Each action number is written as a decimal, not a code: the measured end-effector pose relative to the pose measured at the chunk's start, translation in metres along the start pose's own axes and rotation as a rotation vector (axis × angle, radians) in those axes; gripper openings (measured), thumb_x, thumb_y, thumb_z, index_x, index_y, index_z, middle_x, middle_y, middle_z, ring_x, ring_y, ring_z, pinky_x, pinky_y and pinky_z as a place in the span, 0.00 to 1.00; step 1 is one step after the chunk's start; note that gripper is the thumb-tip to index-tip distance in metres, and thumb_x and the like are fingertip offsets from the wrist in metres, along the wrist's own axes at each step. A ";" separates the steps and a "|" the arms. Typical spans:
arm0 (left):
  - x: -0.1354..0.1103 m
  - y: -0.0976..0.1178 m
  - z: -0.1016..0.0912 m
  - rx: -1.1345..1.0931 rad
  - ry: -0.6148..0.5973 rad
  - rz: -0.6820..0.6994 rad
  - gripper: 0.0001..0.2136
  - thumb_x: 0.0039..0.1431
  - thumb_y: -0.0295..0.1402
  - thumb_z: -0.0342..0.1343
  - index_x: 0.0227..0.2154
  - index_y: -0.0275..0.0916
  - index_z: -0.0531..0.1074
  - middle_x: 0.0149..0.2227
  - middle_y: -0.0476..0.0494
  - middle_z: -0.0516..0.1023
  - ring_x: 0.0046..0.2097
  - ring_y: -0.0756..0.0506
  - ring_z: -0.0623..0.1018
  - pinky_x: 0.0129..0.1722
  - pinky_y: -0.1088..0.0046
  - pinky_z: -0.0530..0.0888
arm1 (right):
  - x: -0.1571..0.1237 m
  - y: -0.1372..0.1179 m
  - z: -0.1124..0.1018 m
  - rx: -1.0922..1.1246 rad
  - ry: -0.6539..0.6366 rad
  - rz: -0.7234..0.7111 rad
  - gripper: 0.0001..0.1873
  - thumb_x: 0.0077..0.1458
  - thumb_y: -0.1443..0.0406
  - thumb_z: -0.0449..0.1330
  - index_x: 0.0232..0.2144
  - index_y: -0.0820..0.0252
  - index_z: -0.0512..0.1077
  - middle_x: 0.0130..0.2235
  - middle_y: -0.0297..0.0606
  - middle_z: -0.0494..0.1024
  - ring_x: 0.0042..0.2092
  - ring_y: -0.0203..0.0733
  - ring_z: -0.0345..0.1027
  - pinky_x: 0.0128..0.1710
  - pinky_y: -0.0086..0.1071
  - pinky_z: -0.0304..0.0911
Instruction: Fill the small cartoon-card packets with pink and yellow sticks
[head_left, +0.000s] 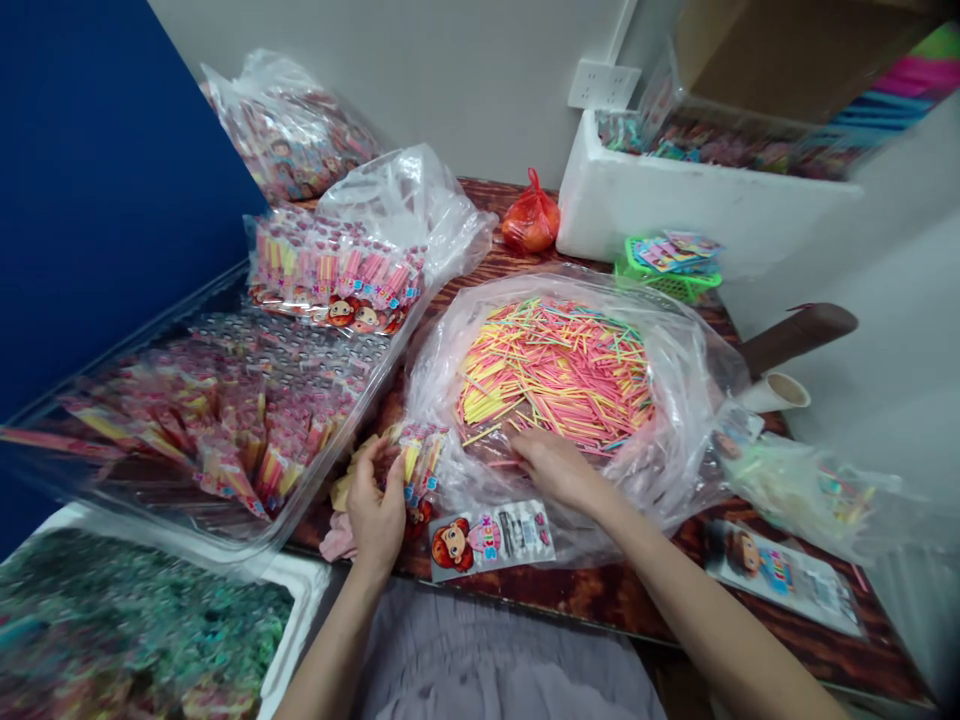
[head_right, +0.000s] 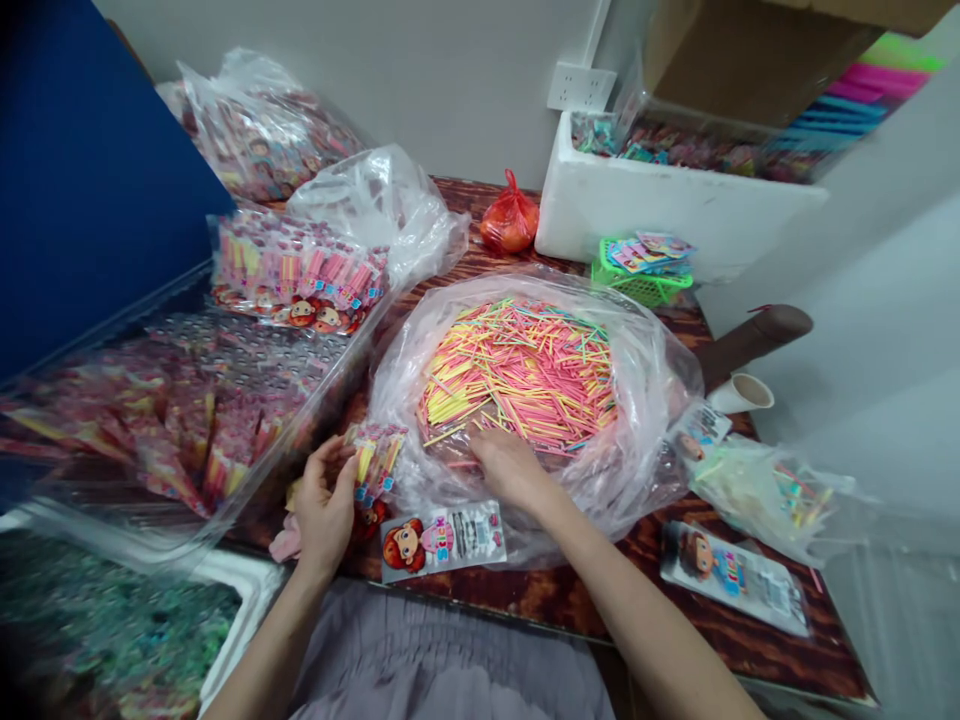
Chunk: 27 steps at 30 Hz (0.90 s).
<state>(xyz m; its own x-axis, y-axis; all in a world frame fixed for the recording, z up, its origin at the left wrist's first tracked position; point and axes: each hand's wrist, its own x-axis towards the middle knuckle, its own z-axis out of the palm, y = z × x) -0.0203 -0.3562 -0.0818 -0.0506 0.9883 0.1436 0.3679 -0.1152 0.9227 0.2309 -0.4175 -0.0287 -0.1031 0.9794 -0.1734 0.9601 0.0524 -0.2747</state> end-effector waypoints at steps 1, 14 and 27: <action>0.000 0.000 0.000 0.004 -0.004 0.002 0.18 0.60 0.40 0.54 0.51 0.41 0.68 0.42 0.42 0.78 0.44 0.44 0.78 0.47 0.65 0.72 | 0.005 0.002 -0.002 -0.021 0.053 0.010 0.06 0.60 0.68 0.55 0.34 0.59 0.72 0.38 0.42 0.76 0.40 0.43 0.67 0.37 0.31 0.54; 0.000 -0.001 -0.001 0.068 -0.019 0.033 0.19 0.60 0.42 0.53 0.52 0.41 0.68 0.44 0.42 0.77 0.44 0.43 0.77 0.48 0.63 0.73 | 0.029 -0.009 0.026 -0.122 0.395 -0.001 0.06 0.61 0.67 0.53 0.36 0.62 0.70 0.39 0.45 0.73 0.42 0.49 0.60 0.43 0.39 0.54; -0.001 -0.003 0.000 0.072 -0.012 0.046 0.18 0.61 0.41 0.53 0.51 0.41 0.68 0.43 0.42 0.77 0.44 0.43 0.78 0.47 0.63 0.73 | -0.004 0.022 0.019 -0.274 0.419 0.425 0.19 0.54 0.54 0.63 0.41 0.63 0.69 0.42 0.48 0.71 0.46 0.53 0.59 0.44 0.40 0.54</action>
<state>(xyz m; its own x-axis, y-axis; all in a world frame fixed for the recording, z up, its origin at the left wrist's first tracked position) -0.0218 -0.3569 -0.0847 -0.0209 0.9833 0.1808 0.4352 -0.1538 0.8871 0.2474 -0.4236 -0.0518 0.3565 0.9159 0.1847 0.9321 -0.3623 -0.0025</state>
